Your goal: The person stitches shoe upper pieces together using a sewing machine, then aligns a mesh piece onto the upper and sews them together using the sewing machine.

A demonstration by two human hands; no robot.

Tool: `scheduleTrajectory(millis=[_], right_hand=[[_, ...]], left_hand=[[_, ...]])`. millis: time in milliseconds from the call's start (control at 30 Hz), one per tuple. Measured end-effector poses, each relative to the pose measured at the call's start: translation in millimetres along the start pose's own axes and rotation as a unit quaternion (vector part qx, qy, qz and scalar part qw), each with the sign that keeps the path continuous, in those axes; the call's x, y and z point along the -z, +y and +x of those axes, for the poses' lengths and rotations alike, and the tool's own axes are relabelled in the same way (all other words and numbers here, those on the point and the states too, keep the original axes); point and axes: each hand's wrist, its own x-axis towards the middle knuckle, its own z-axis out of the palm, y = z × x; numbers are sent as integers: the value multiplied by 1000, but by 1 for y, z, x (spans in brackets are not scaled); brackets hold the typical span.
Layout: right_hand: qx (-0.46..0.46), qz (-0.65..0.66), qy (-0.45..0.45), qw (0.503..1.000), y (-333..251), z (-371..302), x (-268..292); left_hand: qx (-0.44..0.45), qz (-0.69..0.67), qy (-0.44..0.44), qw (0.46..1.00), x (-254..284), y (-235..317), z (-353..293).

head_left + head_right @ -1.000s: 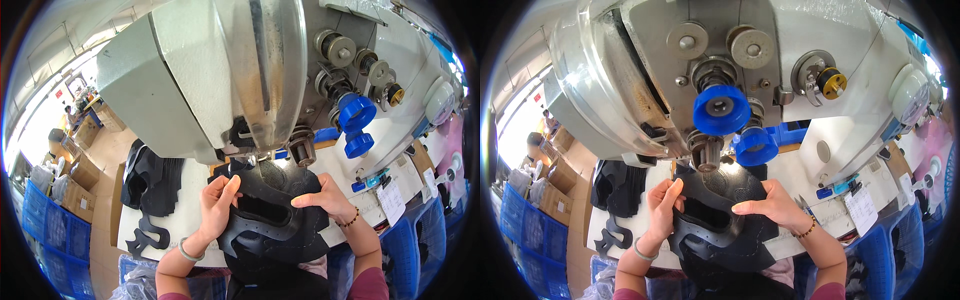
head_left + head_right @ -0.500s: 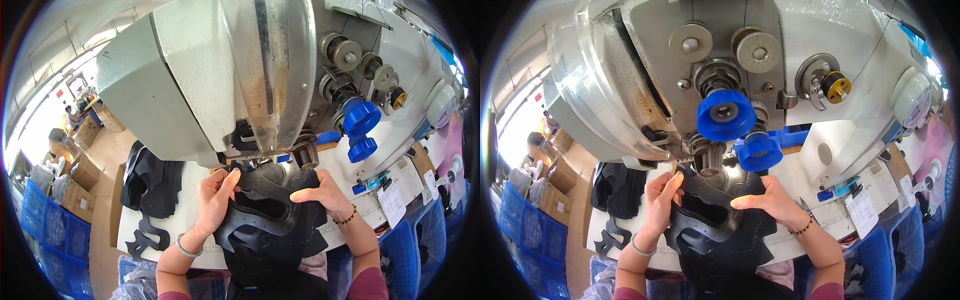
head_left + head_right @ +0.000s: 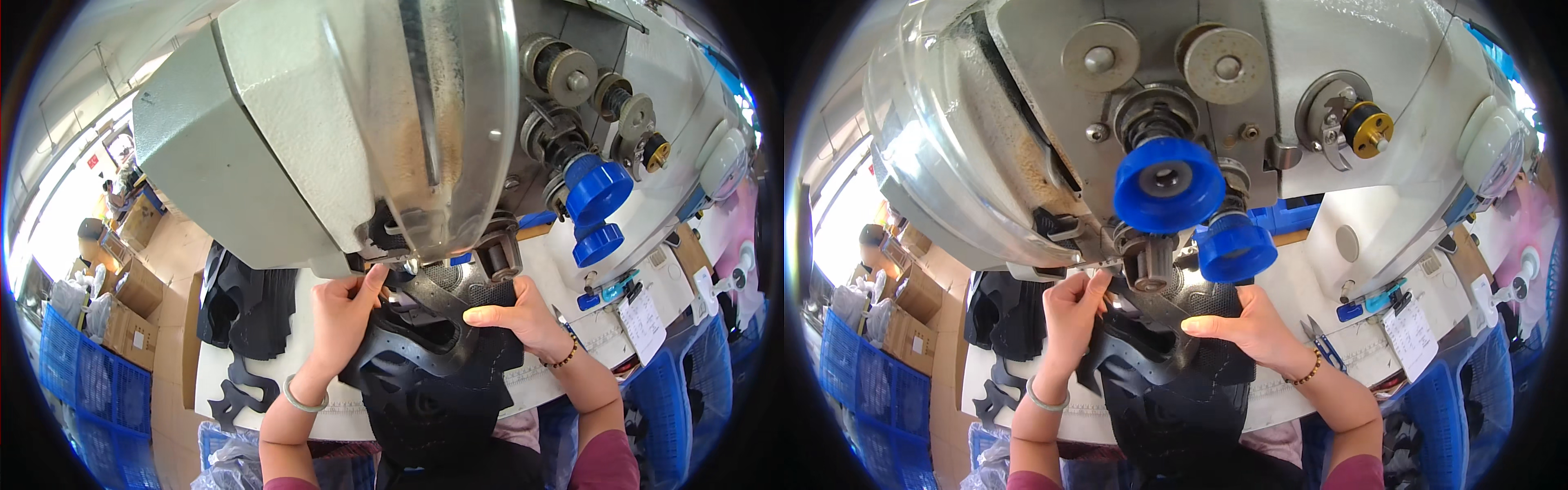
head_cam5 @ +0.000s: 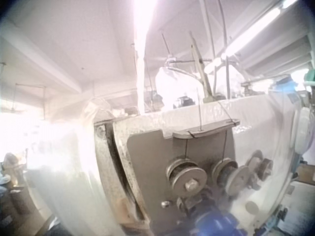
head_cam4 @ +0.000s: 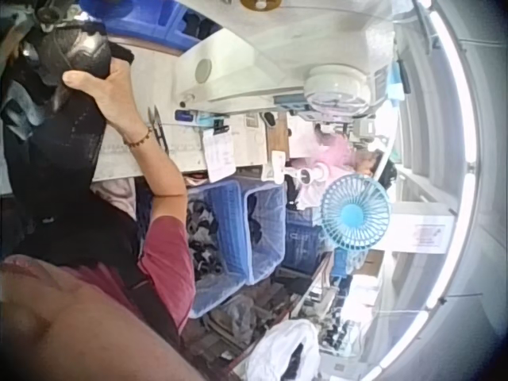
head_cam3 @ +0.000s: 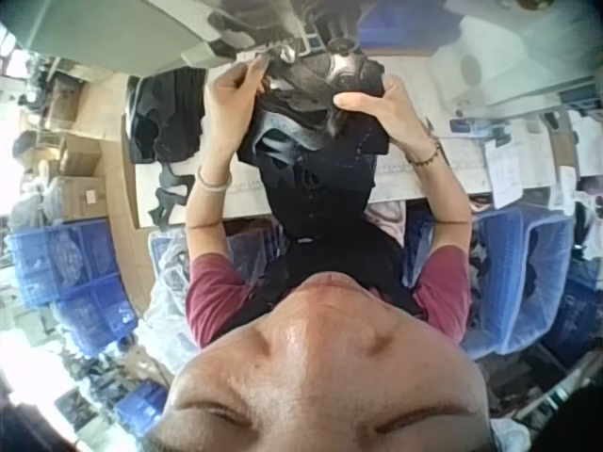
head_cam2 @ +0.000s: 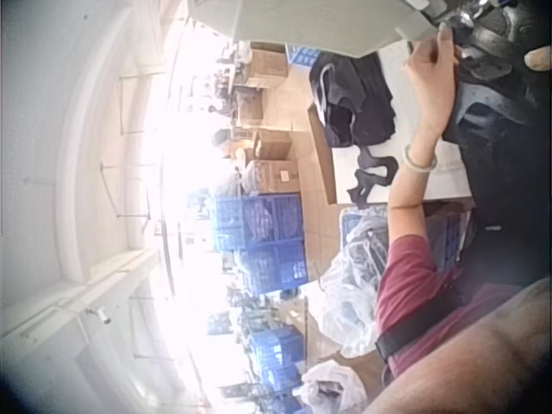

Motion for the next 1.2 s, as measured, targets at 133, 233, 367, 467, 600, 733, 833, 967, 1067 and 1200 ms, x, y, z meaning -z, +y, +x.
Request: scheduleTrajectory(millis=[133, 233, 367, 467, 600, 733, 833, 967, 1067, 1200], right_hand=[[34, -14, 25, 999, 10, -2, -2], [24, -6, 29, 999, 16, -6, -10], [50, 25, 42, 998, 22, -11, -20], [50, 25, 43, 998, 30, -14, -22], [73, 40, 35, 996, 38, -14, -24], [77, 30, 69, 994, 41, -12, -28], [93, 61, 82, 990, 42, -10, -31], [90, 78, 74, 990, 45, -9, -34], [107, 93, 76, 987, 47, -6, -43], [145, 85, 94, 981, 59, -4, -53]], left_hand=[[-276, 171, 62, 944, 6, -16, -6], [-395, 113, -62, 909, 8, -10, -14], [-422, 141, -159, 881, 10, -1, -14], [-409, 163, -153, 885, 13, 1, -15], [-398, 190, -154, 884, 14, 4, -15], [-429, 228, -129, 865, 12, 3, -16], [-434, 230, -124, 862, 10, 1, -13], [-430, 229, -133, 863, 14, 2, -9], [-416, 197, -155, 874, 18, 1, -2], [-364, 81, -202, 906, 25, -3, 2]])
